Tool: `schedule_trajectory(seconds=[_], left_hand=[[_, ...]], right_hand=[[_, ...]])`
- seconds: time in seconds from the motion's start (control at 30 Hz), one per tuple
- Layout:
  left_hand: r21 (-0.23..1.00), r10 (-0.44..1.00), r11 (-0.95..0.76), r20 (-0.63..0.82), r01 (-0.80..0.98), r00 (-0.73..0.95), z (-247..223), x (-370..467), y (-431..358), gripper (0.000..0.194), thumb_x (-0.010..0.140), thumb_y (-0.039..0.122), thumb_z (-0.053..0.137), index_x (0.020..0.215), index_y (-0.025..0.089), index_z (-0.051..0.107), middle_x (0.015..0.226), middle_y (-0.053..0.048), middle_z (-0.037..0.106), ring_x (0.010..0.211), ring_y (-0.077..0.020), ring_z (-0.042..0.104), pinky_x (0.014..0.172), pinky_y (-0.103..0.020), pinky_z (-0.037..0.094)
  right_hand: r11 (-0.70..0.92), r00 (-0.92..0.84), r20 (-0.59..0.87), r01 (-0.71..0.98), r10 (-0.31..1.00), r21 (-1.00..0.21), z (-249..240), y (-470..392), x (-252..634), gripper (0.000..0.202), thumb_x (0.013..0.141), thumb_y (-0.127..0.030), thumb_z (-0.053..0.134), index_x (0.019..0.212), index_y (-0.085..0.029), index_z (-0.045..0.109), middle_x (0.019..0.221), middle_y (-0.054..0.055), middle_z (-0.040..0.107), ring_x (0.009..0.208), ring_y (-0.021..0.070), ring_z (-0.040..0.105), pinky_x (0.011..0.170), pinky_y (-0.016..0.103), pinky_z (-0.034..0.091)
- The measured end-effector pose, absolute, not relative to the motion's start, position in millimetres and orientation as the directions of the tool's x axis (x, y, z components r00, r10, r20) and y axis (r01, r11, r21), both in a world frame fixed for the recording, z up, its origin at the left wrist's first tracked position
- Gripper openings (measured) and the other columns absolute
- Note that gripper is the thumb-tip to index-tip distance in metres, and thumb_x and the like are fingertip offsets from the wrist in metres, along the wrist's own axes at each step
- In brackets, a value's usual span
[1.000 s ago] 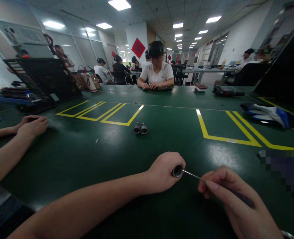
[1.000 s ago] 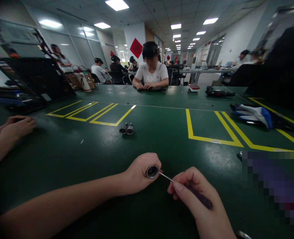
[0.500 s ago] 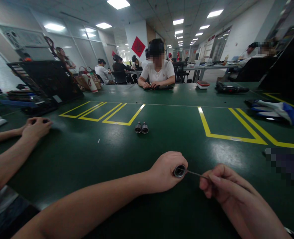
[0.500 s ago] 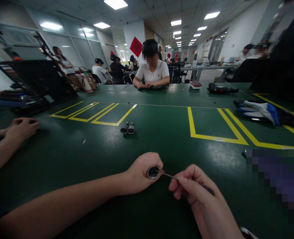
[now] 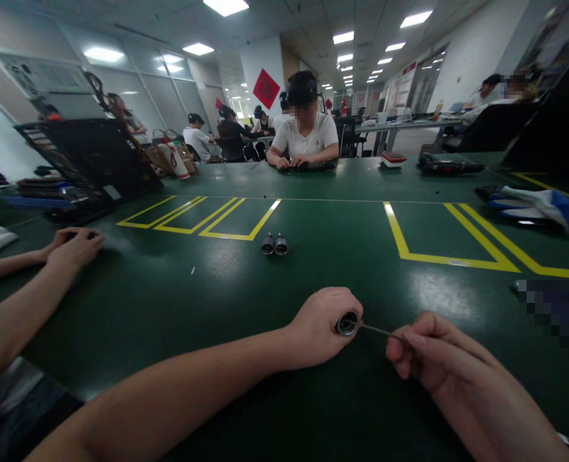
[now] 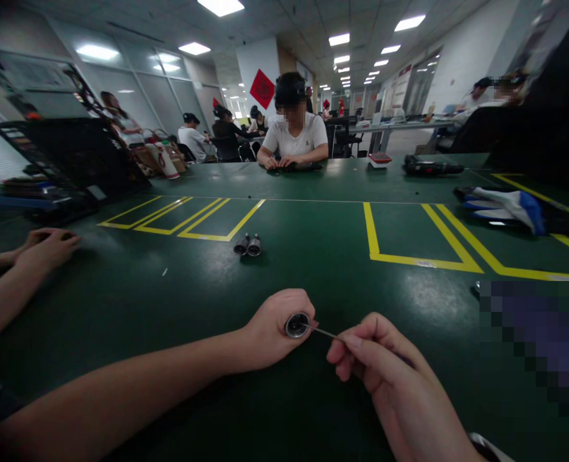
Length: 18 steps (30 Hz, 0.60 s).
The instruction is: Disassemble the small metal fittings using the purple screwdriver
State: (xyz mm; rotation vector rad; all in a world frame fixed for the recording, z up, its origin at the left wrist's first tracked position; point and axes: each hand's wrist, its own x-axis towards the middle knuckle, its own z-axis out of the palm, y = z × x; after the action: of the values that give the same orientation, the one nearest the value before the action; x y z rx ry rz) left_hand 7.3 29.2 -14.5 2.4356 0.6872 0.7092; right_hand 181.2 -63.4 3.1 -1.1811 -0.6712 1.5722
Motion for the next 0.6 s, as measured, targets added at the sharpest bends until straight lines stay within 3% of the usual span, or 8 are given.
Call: schedule_trajectory(seconds=[0.13, 0.3, 0.37, 0.6], left_hand=[[0.589, 0.581, -0.746, 0.346, 0.311, 0.737, -16.1, 7.1, 29.6, 0.007, 0.077, 0.013, 0.055, 0.073, 0.016, 0.050, 0.073, 0.000, 0.055, 0.066, -0.0109, 0.050, 0.066, -0.023, 0.040], [0.539, 0.580, -0.758, 0.302, 0.366, 0.757, -15.8, 5.6, 27.5, 0.005, 0.078, 0.011, 0.054, 0.078, 0.016, 0.052, 0.079, -0.001, 0.057, 0.074, -0.0129, 0.052, 0.070, -0.025, 0.040], [0.491, 0.557, -0.782, 0.274, 0.384, 0.784, -14.3, 5.6, 26.4, 0.007, 0.076, 0.009, 0.053, 0.078, 0.016, 0.053, 0.078, -0.001, 0.057, 0.075, -0.0138, 0.052, 0.072, -0.027, 0.040], [0.480, 0.515, -0.793, 0.199, 0.375, 0.834, -10.1, 5.0, 27.8, 0.009, 0.075, 0.007, 0.050, 0.077, 0.016, 0.051, 0.077, -0.001, 0.056, 0.074, -0.0140, 0.051, 0.073, -0.028, 0.040]], right_hand=[[-0.336, 0.008, -0.371, -0.403, 0.929, -0.851, 0.4, -63.8, 181.7, 0.017, 0.072, -0.037, 0.067, 0.066, -0.022, 0.062, 0.071, 0.003, 0.067, 0.067, 0.0162, 0.055, 0.063, 0.027, 0.047], [-0.198, 0.046, -0.206, -0.147, 0.977, -0.969, -7.4, -70.7, 184.4, 0.020, 0.073, -0.043, 0.068, 0.070, -0.023, 0.065, 0.075, 0.002, 0.067, 0.074, 0.0154, 0.057, 0.067, 0.023, 0.047], [-0.205, 0.014, -0.208, -0.098, 0.978, -0.974, -8.1, -72.1, 185.4, 0.022, 0.073, -0.044, 0.067, 0.070, -0.023, 0.066, 0.075, 0.002, 0.067, 0.075, 0.0157, 0.058, 0.068, 0.023, 0.047], [-0.382, -0.028, -0.395, -0.326, 0.918, -0.865, 1.2, -62.2, 181.9, 0.017, 0.073, -0.035, 0.067, 0.067, -0.021, 0.062, 0.071, 0.003, 0.067, 0.069, 0.0162, 0.058, 0.064, 0.026, 0.048]])
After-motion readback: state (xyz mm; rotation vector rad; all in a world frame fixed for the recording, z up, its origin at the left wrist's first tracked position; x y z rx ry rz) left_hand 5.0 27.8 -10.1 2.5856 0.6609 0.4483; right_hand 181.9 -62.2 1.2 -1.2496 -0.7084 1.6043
